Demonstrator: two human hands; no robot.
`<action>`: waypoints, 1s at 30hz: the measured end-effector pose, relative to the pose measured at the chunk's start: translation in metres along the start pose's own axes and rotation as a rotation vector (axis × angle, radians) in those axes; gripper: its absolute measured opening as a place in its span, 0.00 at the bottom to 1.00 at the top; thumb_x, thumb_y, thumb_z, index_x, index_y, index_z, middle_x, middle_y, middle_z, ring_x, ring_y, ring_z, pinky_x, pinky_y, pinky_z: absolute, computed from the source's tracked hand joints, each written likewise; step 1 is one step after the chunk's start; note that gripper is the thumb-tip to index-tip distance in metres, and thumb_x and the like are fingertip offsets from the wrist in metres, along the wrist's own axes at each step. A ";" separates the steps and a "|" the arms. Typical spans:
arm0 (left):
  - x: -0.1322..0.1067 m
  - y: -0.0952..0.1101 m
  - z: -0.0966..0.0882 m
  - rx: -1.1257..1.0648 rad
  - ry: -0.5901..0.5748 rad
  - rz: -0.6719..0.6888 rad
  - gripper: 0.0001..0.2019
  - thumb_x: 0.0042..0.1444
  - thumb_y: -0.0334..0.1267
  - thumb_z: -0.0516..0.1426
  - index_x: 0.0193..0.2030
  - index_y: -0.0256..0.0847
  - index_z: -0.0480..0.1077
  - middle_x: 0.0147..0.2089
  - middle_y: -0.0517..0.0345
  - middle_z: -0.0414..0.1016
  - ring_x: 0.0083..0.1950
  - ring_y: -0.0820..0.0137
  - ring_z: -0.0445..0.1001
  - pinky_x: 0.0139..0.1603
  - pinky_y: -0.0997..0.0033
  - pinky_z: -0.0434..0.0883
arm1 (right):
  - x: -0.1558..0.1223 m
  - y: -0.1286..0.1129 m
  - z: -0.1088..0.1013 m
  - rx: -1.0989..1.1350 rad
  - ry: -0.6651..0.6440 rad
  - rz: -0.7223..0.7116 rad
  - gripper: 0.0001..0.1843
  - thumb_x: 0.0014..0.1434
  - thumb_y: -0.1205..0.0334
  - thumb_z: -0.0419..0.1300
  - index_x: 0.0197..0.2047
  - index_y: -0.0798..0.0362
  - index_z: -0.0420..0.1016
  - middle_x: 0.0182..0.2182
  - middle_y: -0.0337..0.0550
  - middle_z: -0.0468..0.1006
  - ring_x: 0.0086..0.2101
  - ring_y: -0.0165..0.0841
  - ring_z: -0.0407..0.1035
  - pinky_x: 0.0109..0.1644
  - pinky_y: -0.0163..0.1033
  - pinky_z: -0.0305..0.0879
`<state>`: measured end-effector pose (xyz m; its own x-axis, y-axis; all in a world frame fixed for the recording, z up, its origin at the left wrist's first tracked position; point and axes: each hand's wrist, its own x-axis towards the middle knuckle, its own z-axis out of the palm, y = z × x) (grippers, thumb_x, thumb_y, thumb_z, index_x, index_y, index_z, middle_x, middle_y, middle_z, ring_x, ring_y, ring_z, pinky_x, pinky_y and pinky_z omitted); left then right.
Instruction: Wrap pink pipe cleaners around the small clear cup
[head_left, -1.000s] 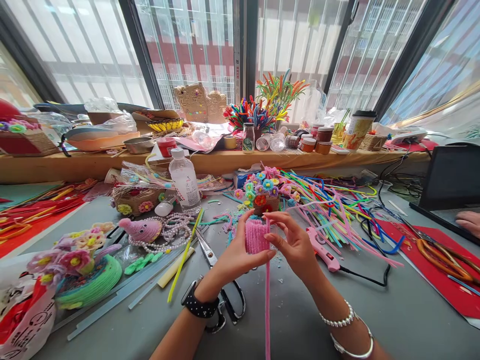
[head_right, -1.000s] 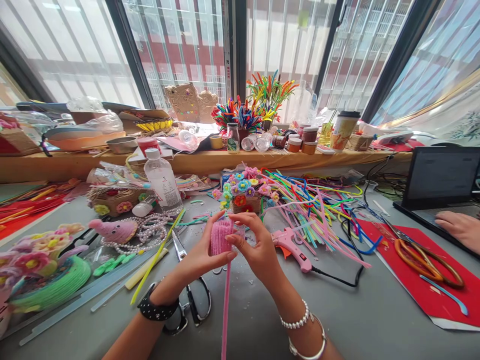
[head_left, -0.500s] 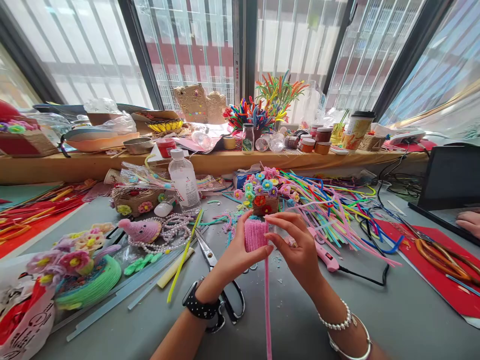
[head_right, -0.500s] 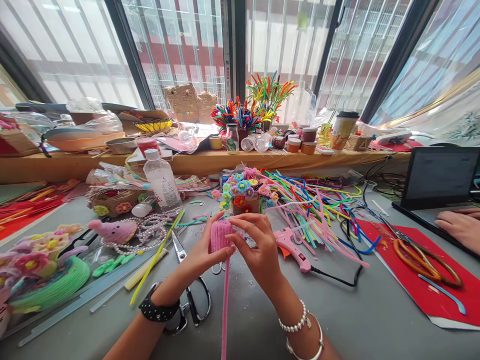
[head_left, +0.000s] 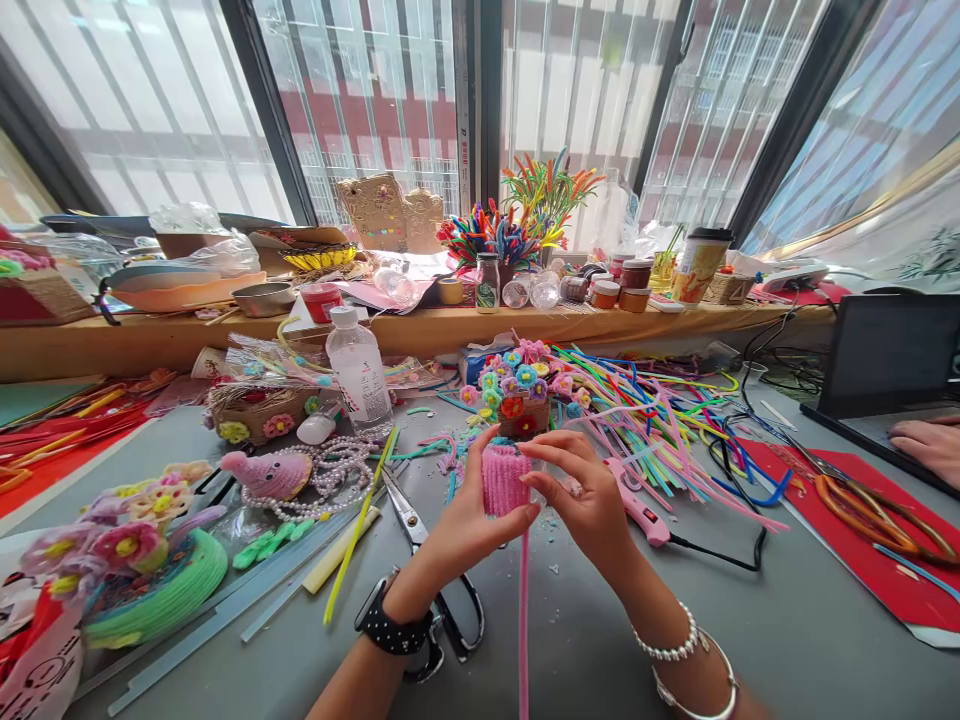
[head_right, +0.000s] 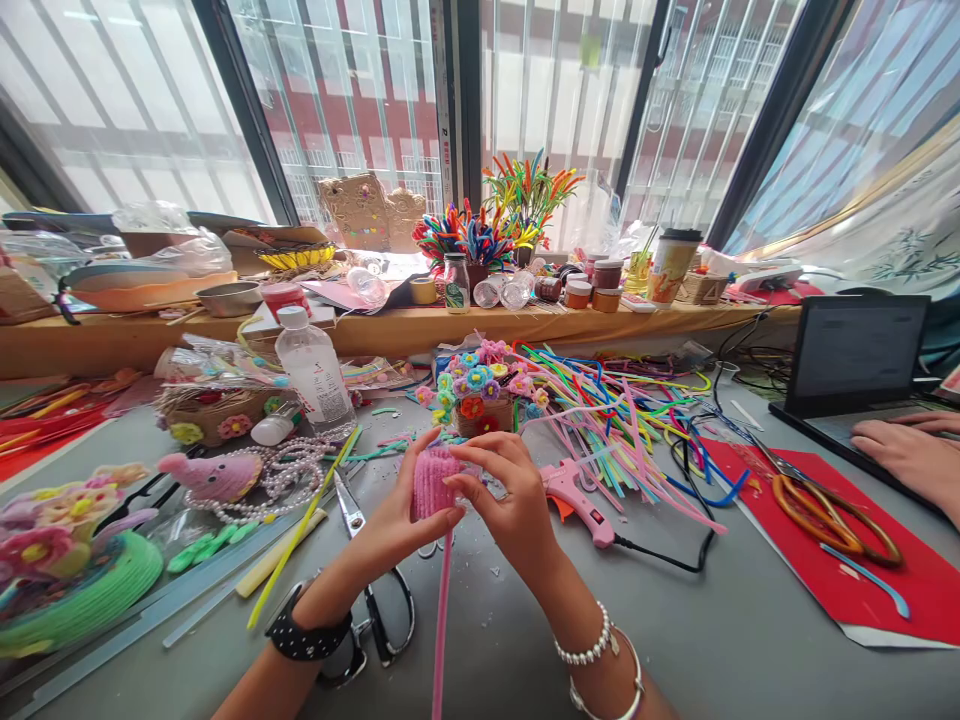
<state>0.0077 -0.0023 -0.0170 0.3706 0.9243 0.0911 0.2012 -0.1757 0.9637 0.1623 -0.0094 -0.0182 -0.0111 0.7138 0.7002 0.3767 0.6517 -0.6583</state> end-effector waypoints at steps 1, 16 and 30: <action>0.000 0.000 0.000 -0.003 0.000 0.003 0.43 0.48 0.45 0.59 0.66 0.44 0.38 0.60 0.47 0.57 0.50 0.62 0.68 0.54 0.60 0.63 | 0.000 0.000 0.000 -0.001 -0.007 0.002 0.10 0.56 0.57 0.60 0.42 0.43 0.78 0.37 0.43 0.76 0.41 0.38 0.68 0.45 0.45 0.66; 0.001 -0.007 -0.001 0.010 -0.050 -0.011 0.45 0.49 0.46 0.59 0.66 0.45 0.34 0.58 0.46 0.58 0.52 0.60 0.66 0.54 0.56 0.63 | 0.003 -0.001 -0.002 0.006 -0.047 -0.037 0.09 0.56 0.58 0.60 0.40 0.45 0.78 0.36 0.43 0.78 0.42 0.39 0.69 0.47 0.47 0.65; 0.001 -0.004 0.001 0.020 -0.027 -0.015 0.44 0.48 0.49 0.59 0.66 0.45 0.37 0.58 0.46 0.58 0.48 0.61 0.67 0.51 0.56 0.64 | 0.003 0.001 -0.005 -0.061 -0.041 -0.035 0.09 0.55 0.57 0.61 0.41 0.46 0.77 0.38 0.44 0.75 0.43 0.39 0.67 0.48 0.46 0.64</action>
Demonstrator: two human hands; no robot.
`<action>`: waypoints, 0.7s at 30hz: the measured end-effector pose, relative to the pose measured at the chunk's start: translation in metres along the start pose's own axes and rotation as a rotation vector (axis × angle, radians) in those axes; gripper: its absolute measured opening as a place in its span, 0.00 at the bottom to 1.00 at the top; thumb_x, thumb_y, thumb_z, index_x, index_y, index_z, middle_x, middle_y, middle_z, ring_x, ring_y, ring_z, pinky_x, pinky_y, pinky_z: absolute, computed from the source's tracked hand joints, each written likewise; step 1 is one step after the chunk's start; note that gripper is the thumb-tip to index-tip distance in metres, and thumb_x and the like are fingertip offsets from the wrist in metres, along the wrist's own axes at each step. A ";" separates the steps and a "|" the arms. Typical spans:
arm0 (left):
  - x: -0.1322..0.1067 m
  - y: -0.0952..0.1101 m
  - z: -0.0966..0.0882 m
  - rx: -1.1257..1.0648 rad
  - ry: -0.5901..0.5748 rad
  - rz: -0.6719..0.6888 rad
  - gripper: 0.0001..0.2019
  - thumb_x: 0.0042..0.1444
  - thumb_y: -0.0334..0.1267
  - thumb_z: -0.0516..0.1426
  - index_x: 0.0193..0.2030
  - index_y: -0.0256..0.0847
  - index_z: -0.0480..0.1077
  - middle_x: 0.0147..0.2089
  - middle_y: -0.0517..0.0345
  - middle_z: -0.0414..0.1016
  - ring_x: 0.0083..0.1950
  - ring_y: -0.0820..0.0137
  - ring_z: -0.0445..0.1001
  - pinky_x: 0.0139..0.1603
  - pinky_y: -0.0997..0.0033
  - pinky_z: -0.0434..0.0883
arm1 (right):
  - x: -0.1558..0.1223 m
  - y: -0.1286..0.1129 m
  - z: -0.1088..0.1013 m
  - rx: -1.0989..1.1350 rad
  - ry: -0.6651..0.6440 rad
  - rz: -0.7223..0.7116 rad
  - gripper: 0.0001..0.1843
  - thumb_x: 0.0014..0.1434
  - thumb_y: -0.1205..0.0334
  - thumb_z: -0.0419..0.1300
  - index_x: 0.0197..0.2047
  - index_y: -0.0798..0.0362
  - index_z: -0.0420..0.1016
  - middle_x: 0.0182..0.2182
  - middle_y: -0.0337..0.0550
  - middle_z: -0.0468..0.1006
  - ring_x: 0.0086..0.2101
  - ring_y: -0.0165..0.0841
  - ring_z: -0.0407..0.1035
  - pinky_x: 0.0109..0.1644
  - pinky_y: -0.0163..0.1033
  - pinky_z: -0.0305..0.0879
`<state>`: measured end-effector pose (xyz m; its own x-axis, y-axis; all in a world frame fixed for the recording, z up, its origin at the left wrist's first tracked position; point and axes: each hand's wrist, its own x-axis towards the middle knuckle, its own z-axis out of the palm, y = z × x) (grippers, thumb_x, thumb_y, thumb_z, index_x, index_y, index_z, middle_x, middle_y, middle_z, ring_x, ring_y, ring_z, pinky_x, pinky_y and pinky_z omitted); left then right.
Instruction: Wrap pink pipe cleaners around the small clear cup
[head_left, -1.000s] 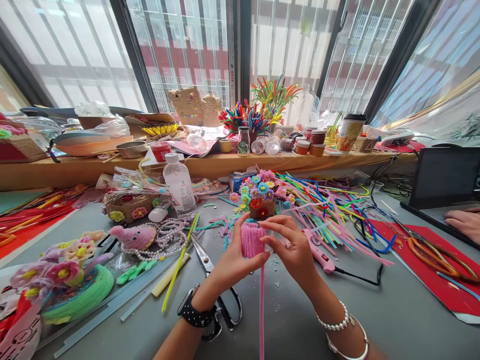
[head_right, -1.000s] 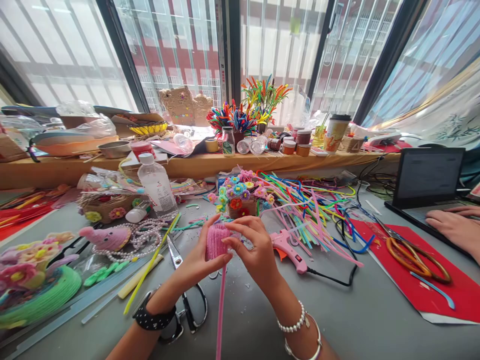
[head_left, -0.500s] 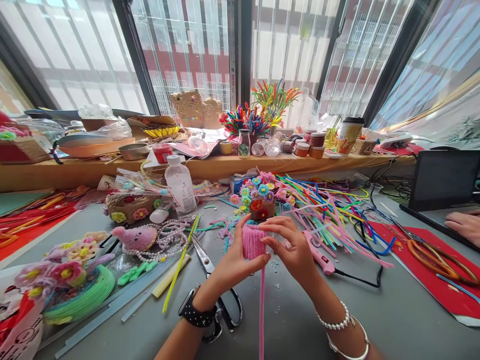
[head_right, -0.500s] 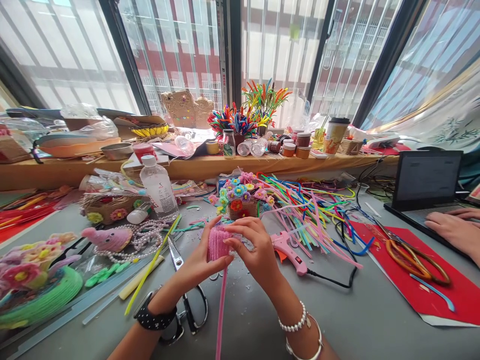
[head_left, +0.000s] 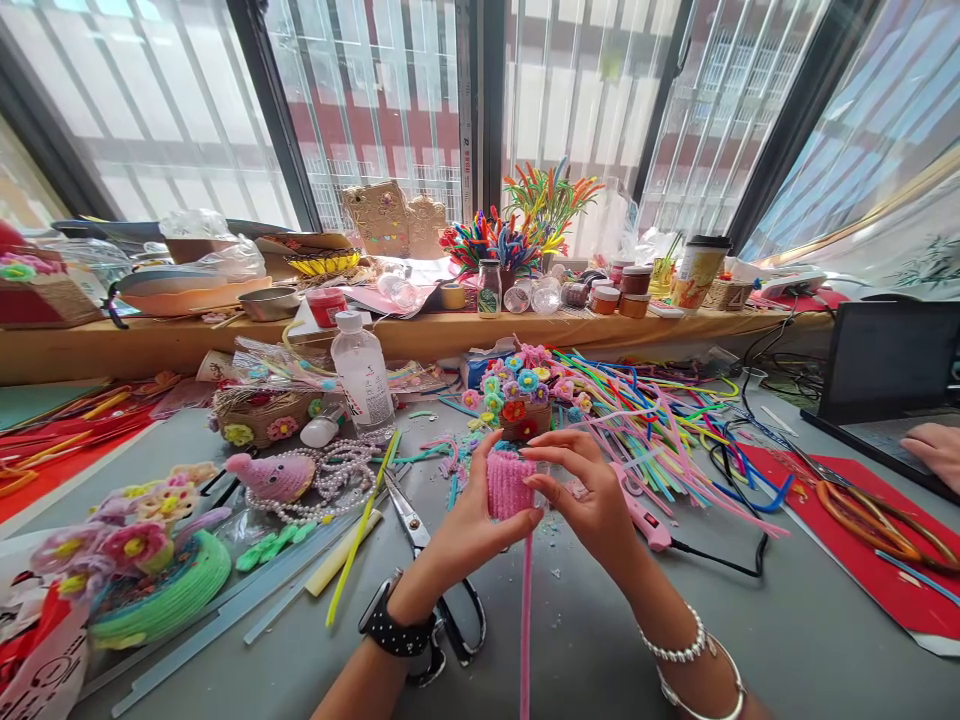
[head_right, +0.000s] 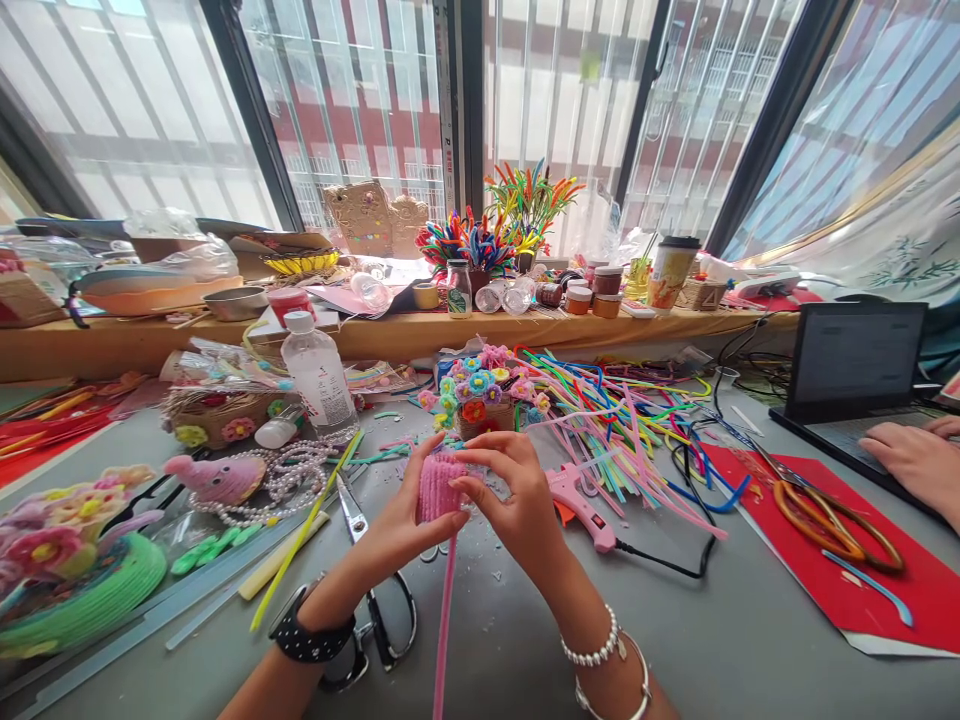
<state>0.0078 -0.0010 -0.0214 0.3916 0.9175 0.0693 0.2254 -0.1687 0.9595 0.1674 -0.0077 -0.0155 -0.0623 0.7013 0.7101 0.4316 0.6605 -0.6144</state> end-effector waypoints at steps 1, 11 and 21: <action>0.000 0.000 0.000 0.002 0.006 0.000 0.44 0.47 0.49 0.59 0.66 0.45 0.37 0.58 0.47 0.58 0.47 0.61 0.67 0.52 0.56 0.64 | 0.000 0.000 0.000 -0.019 0.020 -0.001 0.10 0.55 0.57 0.61 0.41 0.46 0.76 0.39 0.45 0.74 0.43 0.39 0.67 0.48 0.47 0.64; 0.000 0.000 0.000 -0.023 -0.007 -0.002 0.44 0.48 0.49 0.59 0.65 0.43 0.38 0.56 0.48 0.59 0.45 0.65 0.67 0.50 0.63 0.63 | -0.002 0.000 0.000 -0.134 0.069 -0.038 0.07 0.55 0.56 0.60 0.36 0.47 0.76 0.41 0.45 0.70 0.45 0.39 0.64 0.49 0.48 0.63; 0.000 0.000 0.000 -0.012 -0.012 0.006 0.44 0.48 0.47 0.59 0.65 0.41 0.36 0.47 0.52 0.64 0.43 0.66 0.67 0.50 0.63 0.63 | -0.001 0.002 -0.002 -0.090 -0.040 0.027 0.06 0.57 0.57 0.58 0.34 0.49 0.74 0.47 0.47 0.69 0.50 0.41 0.60 0.53 0.49 0.60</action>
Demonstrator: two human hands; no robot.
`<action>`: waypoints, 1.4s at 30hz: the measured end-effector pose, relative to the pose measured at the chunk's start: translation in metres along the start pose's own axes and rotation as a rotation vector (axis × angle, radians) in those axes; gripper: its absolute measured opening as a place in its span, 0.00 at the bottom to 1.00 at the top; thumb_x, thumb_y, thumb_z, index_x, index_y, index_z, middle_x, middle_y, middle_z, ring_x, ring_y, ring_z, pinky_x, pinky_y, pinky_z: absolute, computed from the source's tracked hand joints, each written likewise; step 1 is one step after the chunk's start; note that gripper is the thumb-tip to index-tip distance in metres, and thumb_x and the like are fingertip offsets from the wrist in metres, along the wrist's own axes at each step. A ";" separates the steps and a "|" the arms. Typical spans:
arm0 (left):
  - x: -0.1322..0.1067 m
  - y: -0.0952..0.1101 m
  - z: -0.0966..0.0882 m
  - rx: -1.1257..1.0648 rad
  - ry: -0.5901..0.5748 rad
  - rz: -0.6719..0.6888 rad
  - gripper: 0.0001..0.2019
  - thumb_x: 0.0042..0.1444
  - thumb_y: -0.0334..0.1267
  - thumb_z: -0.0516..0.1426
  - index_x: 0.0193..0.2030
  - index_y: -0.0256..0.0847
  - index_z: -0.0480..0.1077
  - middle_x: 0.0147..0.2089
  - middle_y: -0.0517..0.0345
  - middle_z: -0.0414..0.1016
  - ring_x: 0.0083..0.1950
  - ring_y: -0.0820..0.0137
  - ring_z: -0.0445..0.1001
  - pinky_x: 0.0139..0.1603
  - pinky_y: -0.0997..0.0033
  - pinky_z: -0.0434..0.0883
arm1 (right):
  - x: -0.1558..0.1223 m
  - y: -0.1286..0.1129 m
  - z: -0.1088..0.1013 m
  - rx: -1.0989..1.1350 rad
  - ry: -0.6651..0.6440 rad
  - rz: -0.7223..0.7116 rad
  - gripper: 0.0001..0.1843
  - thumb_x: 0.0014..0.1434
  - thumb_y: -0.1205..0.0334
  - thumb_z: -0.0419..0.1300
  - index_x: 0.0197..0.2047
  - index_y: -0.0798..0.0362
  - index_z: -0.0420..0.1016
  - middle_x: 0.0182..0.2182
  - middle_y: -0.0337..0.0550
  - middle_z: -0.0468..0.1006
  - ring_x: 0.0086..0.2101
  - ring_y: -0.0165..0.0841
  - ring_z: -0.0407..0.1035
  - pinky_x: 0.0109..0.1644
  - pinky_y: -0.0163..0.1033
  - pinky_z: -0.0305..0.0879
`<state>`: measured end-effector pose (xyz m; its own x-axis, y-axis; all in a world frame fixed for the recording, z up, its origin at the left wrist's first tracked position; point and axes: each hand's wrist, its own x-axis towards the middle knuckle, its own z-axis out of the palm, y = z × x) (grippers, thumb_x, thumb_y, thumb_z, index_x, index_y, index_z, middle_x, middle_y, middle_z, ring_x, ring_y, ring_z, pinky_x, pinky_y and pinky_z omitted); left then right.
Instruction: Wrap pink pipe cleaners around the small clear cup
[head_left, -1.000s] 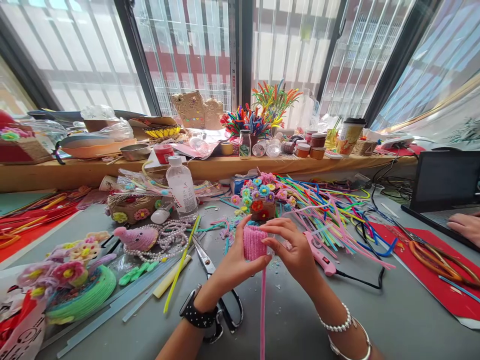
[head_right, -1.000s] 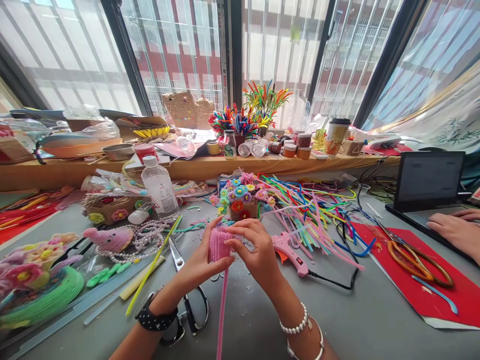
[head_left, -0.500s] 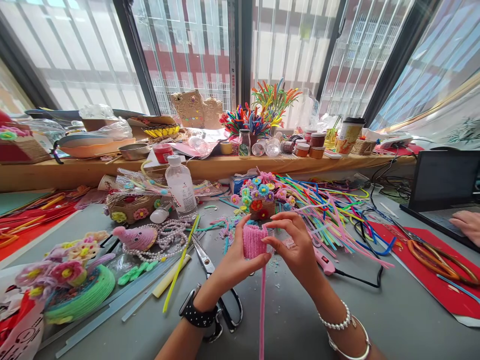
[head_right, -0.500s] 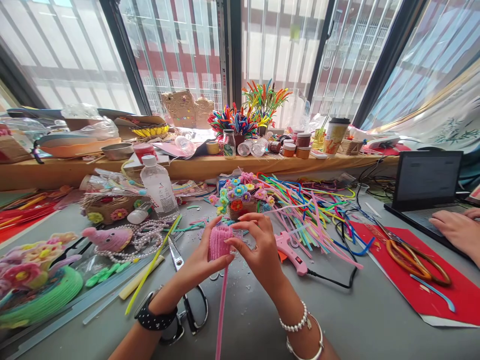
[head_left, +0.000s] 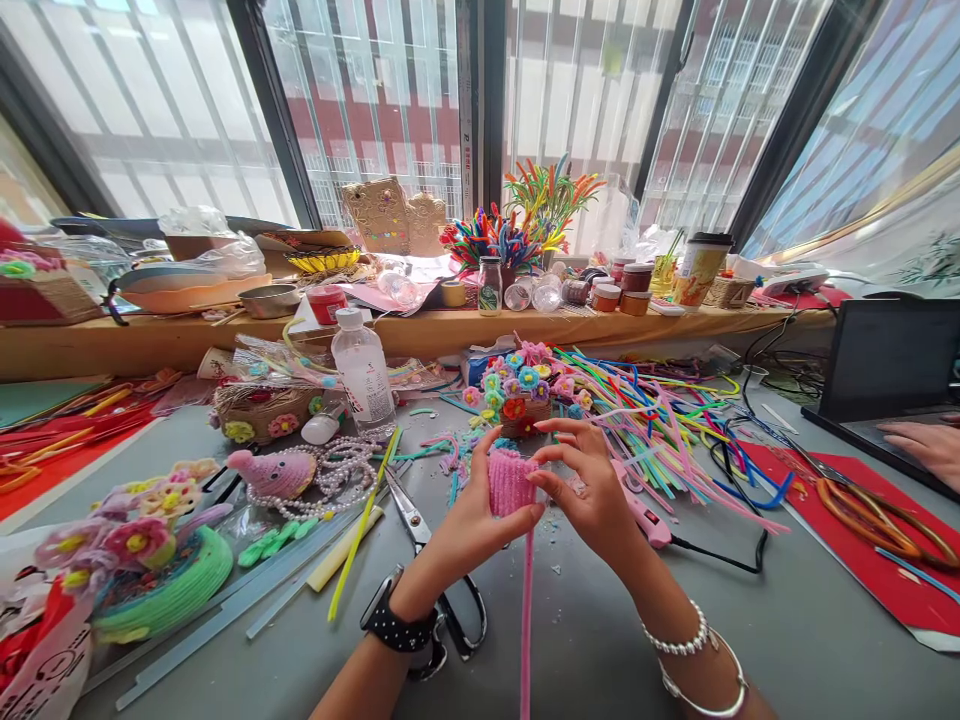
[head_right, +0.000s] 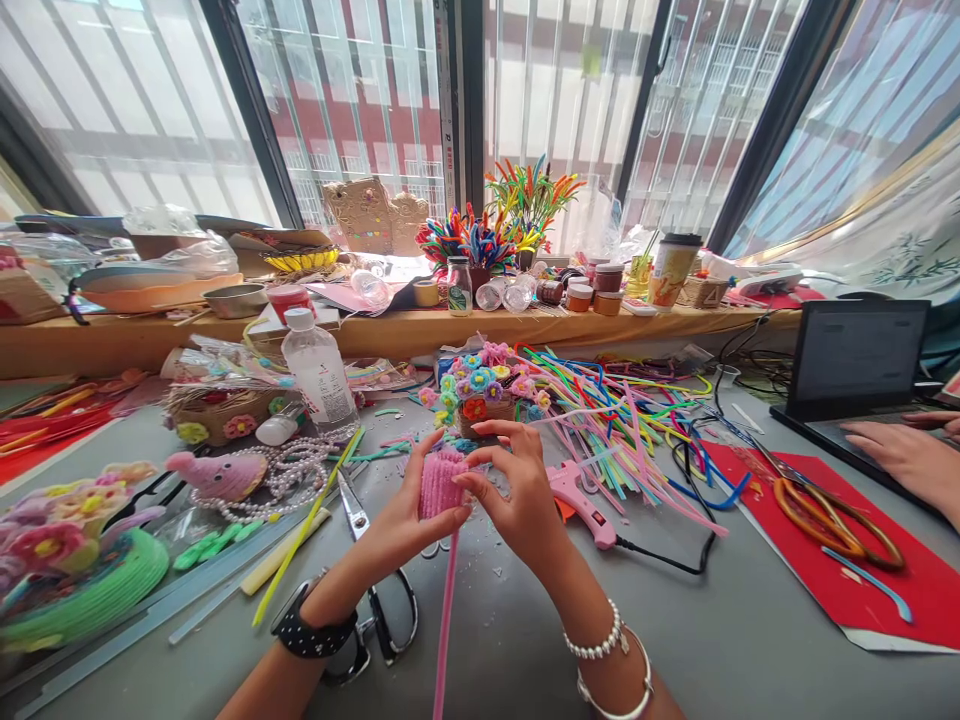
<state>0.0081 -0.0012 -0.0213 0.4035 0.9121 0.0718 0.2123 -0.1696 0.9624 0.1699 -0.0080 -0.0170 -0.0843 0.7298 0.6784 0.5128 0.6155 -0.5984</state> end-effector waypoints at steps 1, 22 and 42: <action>0.000 0.000 0.000 -0.003 -0.001 0.000 0.44 0.48 0.47 0.59 0.65 0.41 0.36 0.48 0.52 0.63 0.42 0.66 0.67 0.49 0.63 0.64 | 0.000 -0.001 0.000 0.015 -0.018 0.014 0.07 0.57 0.57 0.58 0.33 0.50 0.73 0.48 0.47 0.69 0.51 0.41 0.59 0.53 0.49 0.60; 0.001 0.006 -0.005 0.054 -0.118 -0.103 0.46 0.46 0.52 0.59 0.65 0.42 0.38 0.48 0.51 0.64 0.42 0.64 0.67 0.47 0.61 0.65 | 0.004 0.000 -0.006 0.258 -0.229 0.255 0.14 0.59 0.51 0.54 0.28 0.51 0.69 0.50 0.46 0.67 0.54 0.40 0.59 0.60 0.49 0.49; 0.006 0.001 -0.009 -0.035 -0.150 -0.068 0.26 0.49 0.52 0.57 0.52 0.41 0.62 0.47 0.52 0.70 0.48 0.60 0.69 0.46 0.63 0.65 | 0.003 -0.006 -0.005 0.198 -0.273 0.193 0.14 0.60 0.52 0.53 0.28 0.50 0.70 0.52 0.46 0.65 0.56 0.40 0.56 0.61 0.49 0.50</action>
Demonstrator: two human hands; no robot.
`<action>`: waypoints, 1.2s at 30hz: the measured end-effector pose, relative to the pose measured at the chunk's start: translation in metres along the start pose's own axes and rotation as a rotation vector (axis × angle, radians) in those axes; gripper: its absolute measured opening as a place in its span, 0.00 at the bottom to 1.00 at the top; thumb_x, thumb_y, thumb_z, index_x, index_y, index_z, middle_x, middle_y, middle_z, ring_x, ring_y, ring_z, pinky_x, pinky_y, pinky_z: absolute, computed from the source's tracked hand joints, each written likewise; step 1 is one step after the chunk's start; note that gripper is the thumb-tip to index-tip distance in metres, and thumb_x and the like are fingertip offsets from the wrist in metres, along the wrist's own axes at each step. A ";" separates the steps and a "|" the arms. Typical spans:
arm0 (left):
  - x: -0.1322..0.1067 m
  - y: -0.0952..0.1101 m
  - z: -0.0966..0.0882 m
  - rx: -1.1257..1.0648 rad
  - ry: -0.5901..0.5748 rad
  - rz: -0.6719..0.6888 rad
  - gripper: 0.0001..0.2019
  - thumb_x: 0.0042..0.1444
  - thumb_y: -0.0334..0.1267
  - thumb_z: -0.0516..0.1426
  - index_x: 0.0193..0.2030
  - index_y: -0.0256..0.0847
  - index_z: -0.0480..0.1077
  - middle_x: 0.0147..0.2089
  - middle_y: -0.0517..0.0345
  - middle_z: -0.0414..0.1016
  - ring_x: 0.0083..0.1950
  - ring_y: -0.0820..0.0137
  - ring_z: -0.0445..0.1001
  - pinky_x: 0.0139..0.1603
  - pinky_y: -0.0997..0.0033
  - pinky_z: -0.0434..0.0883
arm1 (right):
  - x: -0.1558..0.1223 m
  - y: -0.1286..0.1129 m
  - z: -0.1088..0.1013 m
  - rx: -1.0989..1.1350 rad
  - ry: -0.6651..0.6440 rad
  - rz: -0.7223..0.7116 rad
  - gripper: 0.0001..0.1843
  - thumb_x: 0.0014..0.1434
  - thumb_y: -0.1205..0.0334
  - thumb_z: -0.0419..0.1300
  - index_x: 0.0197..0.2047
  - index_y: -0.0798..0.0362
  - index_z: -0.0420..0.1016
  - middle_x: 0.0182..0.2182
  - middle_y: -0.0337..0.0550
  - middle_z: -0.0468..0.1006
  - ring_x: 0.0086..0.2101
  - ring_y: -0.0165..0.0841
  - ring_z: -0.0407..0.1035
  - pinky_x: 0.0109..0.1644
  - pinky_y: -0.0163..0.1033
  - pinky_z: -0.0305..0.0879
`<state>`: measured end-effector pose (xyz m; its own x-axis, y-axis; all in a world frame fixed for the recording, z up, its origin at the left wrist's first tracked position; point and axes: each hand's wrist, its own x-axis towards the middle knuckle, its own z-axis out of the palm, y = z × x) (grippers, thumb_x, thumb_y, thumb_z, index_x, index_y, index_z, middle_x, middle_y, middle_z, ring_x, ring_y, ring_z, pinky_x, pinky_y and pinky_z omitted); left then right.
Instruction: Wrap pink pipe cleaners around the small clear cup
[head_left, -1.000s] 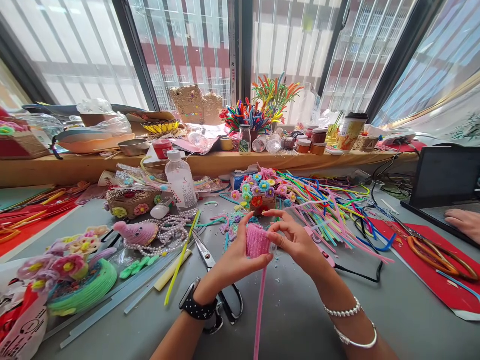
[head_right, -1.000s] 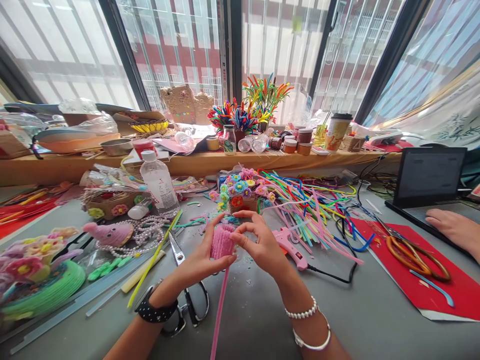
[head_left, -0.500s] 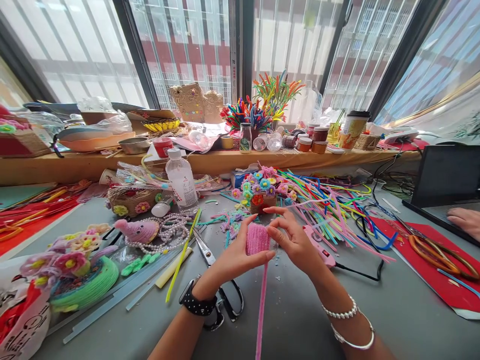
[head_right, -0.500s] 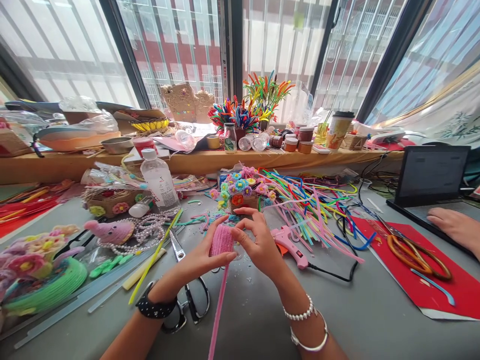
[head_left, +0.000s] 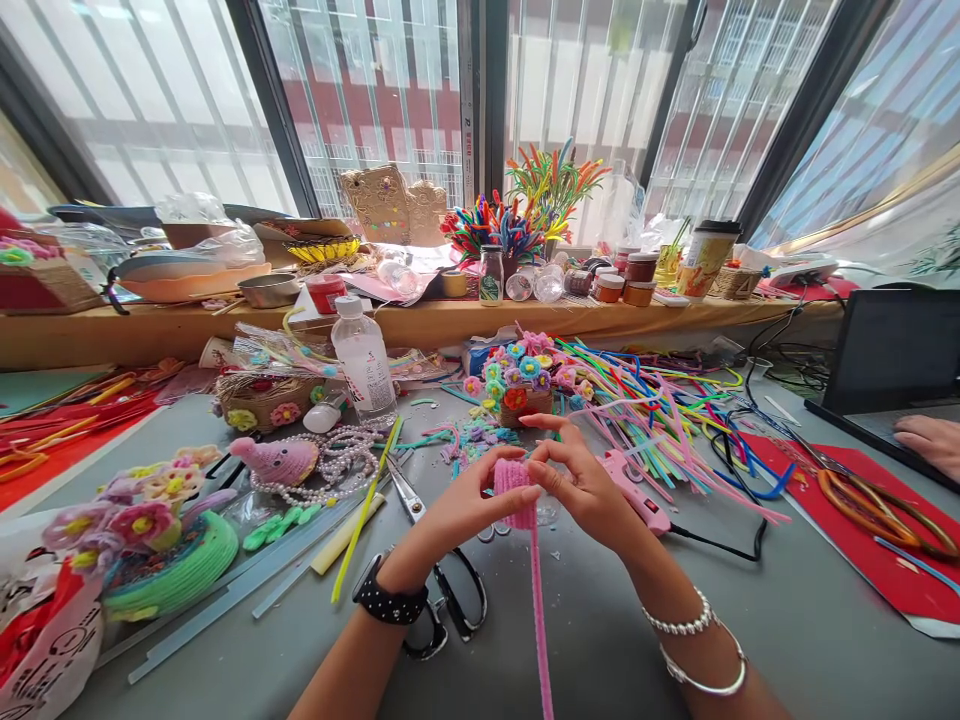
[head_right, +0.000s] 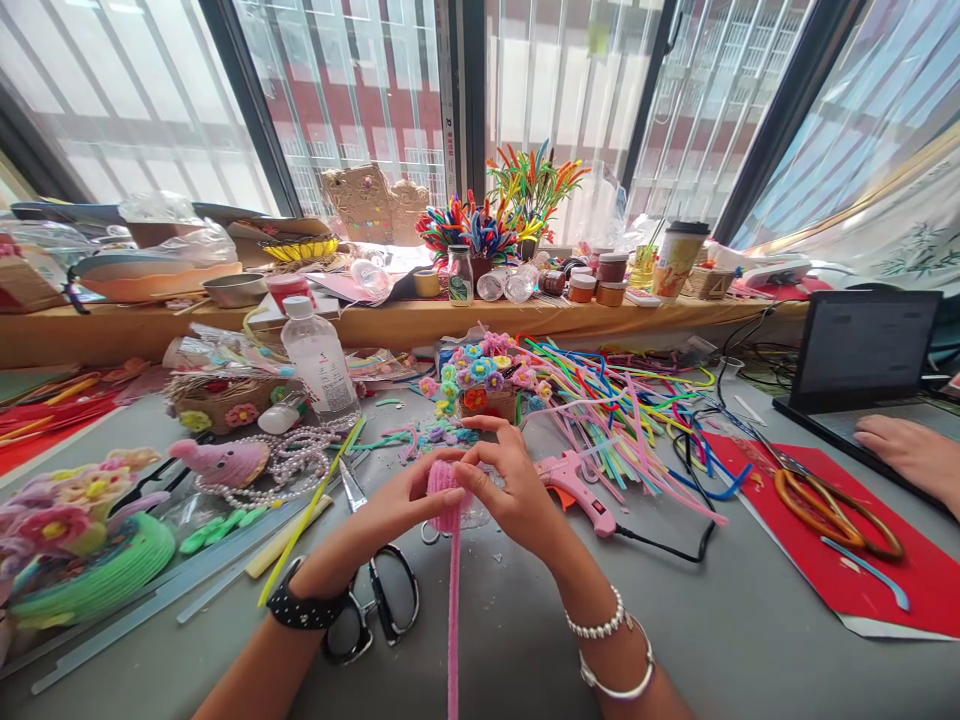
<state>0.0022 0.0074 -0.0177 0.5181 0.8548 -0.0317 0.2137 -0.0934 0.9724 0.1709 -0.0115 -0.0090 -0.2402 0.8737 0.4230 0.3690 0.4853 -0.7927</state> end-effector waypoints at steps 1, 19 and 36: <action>0.000 0.000 -0.001 -0.005 0.011 -0.014 0.28 0.48 0.51 0.59 0.53 0.41 0.61 0.46 0.52 0.70 0.48 0.60 0.69 0.46 0.64 0.66 | 0.000 0.000 0.000 -0.005 0.006 0.001 0.14 0.59 0.52 0.53 0.29 0.50 0.70 0.52 0.46 0.65 0.56 0.41 0.56 0.61 0.50 0.50; -0.003 0.009 -0.013 -0.559 0.369 -0.023 0.34 0.41 0.43 0.64 0.56 0.39 0.59 0.40 0.54 0.72 0.39 0.68 0.72 0.41 0.71 0.67 | 0.005 0.027 -0.025 0.245 0.330 0.209 0.14 0.54 0.49 0.57 0.35 0.51 0.73 0.46 0.48 0.73 0.48 0.39 0.66 0.50 0.46 0.65; -0.003 0.012 0.001 -0.749 0.284 0.010 0.21 0.46 0.41 0.62 0.45 0.39 0.62 0.41 0.55 0.73 0.41 0.70 0.72 0.46 0.69 0.67 | 0.001 0.018 -0.004 0.282 -0.104 0.137 0.30 0.49 0.55 0.64 0.55 0.46 0.65 0.58 0.47 0.63 0.51 0.39 0.66 0.51 0.46 0.67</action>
<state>0.0039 0.0030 -0.0066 0.2645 0.9625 -0.0605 -0.4546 0.1798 0.8724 0.1808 -0.0019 -0.0214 -0.3013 0.9150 0.2684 0.1450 0.3221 -0.9355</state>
